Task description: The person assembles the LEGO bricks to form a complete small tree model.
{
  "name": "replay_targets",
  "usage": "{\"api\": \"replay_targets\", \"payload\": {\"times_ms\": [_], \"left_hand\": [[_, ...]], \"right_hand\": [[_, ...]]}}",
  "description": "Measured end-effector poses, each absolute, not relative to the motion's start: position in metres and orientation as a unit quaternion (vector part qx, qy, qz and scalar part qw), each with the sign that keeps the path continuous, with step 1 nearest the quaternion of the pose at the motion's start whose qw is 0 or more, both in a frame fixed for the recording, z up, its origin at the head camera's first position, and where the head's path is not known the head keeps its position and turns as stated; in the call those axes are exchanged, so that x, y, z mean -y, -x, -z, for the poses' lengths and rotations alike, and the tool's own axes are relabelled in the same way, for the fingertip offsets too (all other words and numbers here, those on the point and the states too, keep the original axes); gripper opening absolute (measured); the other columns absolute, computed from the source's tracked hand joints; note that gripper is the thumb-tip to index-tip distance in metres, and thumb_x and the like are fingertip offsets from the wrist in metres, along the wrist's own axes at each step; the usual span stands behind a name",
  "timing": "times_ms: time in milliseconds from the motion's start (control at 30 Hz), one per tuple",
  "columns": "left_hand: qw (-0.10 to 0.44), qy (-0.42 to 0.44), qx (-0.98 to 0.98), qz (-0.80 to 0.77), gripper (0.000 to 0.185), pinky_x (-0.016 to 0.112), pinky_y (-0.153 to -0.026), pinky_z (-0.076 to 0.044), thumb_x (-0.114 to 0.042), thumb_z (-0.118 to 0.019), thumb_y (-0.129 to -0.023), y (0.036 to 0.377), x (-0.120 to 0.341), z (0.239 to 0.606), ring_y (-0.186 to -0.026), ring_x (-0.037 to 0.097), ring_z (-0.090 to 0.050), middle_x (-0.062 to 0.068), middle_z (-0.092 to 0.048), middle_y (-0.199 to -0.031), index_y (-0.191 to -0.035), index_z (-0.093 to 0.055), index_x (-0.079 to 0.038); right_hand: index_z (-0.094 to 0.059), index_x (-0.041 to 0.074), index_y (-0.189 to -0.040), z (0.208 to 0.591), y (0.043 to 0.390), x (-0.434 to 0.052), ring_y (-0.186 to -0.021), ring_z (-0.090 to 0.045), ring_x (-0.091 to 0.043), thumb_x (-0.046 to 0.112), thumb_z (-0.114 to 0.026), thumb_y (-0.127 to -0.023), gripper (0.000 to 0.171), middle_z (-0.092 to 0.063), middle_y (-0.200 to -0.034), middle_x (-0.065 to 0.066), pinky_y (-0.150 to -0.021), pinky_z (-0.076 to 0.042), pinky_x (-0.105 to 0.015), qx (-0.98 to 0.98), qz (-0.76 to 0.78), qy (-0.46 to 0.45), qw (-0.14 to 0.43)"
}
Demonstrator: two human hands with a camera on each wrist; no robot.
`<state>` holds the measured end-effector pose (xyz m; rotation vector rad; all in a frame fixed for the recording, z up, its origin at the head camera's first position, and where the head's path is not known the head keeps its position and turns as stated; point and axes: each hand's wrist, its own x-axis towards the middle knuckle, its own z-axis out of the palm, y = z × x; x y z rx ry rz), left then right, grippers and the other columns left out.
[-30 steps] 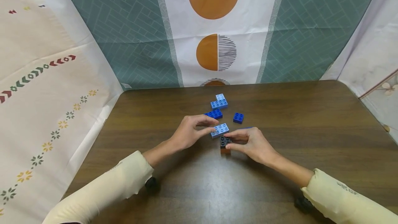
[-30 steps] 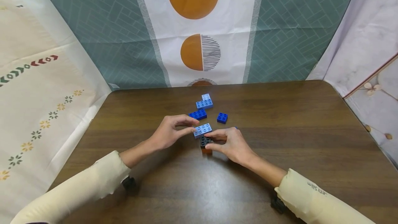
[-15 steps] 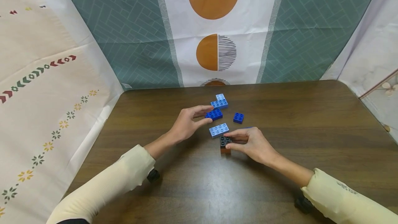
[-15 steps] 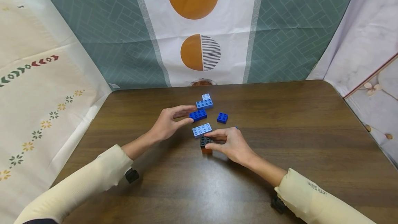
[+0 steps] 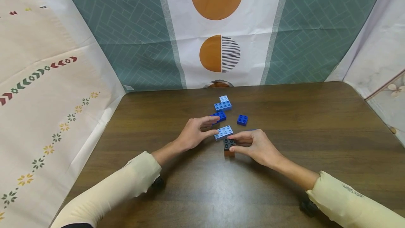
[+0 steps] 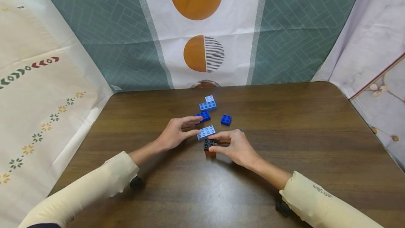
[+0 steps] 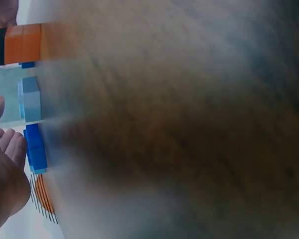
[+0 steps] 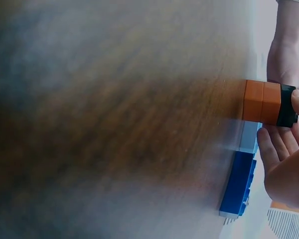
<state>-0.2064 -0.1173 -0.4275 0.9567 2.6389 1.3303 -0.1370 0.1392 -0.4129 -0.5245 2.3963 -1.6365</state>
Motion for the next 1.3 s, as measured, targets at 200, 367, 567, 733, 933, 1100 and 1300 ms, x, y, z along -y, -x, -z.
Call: {"api": "replay_targets", "payload": {"times_ms": [200,367,567,733,933,1100,1300], "left_hand": [[0.046,-0.308,-0.852,-0.421,0.054,0.027,-0.097,-0.050,-0.029,-0.074,-0.089,0.2066,0.1134,0.4313,-0.119,0.013,-0.062,-0.001,-0.061,-0.135,-0.137,-0.059,-0.008],[0.053,-0.315,-0.850,-0.419,0.056,0.026,-0.097,-0.050,-0.031,-0.074,-0.089,0.2064,0.1121,0.4332,-0.119,0.012,-0.062,-0.001,-0.061,-0.135,-0.137,-0.058,-0.008],[0.057,-0.320,-0.850,-0.413,0.057,0.027,-0.099,-0.049,-0.031,-0.074,-0.089,0.2053,0.1092,0.4327,-0.121,0.011,-0.060,-0.001,-0.060,-0.137,-0.138,-0.058,-0.008],[0.064,-0.318,-0.859,-0.396,0.057,0.027,-0.100,-0.048,-0.032,-0.075,-0.088,0.2058,0.1083,0.4331,-0.123,0.007,-0.057,-0.002,-0.059,-0.138,-0.138,-0.058,-0.011],[0.068,-0.321,-0.866,-0.377,0.050,0.027,-0.099,-0.048,-0.030,-0.074,-0.090,0.2075,0.1081,0.4307,-0.123,0.007,-0.057,-0.003,-0.061,-0.136,-0.135,-0.062,-0.013],[0.072,-0.326,-0.871,-0.360,0.047,0.028,-0.098,-0.050,-0.029,-0.073,-0.091,0.2073,0.1092,0.4281,-0.120,0.006,-0.058,-0.005,-0.063,-0.132,-0.134,-0.063,-0.014],[0.066,-0.333,-0.872,-0.352,0.044,0.029,-0.097,-0.051,-0.027,-0.073,-0.091,0.2044,0.1138,0.4269,-0.118,0.007,-0.060,-0.005,-0.065,-0.130,-0.132,-0.064,-0.014]], "right_hand": [[-0.075,0.021,-0.114,0.4121,0.1368,-0.1394,-0.104,-0.069,-0.015,0.028,-0.083,-0.082,0.034,-0.070,-0.117,0.000,-0.085,-0.056,-0.028,-0.809,0.552,0.176,0.100],[-0.075,0.021,-0.114,0.4117,0.1370,-0.1392,-0.104,-0.069,-0.015,0.026,-0.083,-0.082,0.034,-0.070,-0.117,-0.002,-0.085,-0.056,-0.028,-0.806,0.556,0.177,0.104],[-0.075,0.021,-0.114,0.4105,0.1368,-0.1395,-0.103,-0.070,-0.016,0.027,-0.083,-0.082,0.034,-0.070,-0.116,-0.003,-0.083,-0.057,-0.028,-0.804,0.559,0.173,0.107],[-0.075,0.021,-0.114,0.4103,0.1372,-0.1398,-0.103,-0.070,-0.016,0.027,-0.082,-0.082,0.034,-0.070,-0.117,-0.003,-0.083,-0.057,-0.028,-0.806,0.556,0.175,0.105],[-0.075,0.020,-0.115,0.4101,0.1378,-0.1400,-0.103,-0.070,-0.016,0.027,-0.082,-0.082,0.034,-0.070,-0.117,-0.003,-0.083,-0.057,-0.028,-0.809,0.552,0.174,0.103],[-0.075,0.020,-0.115,0.4110,0.1378,-0.1399,-0.103,-0.070,-0.016,0.025,-0.082,-0.082,0.034,-0.070,-0.116,-0.004,-0.082,-0.057,-0.028,-0.809,0.552,0.174,0.104],[-0.075,0.021,-0.114,0.4134,0.1375,-0.1392,-0.103,-0.069,-0.014,0.027,-0.083,-0.082,0.034,-0.070,-0.117,-0.002,-0.083,-0.057,-0.028,-0.807,0.554,0.175,0.104]]}}
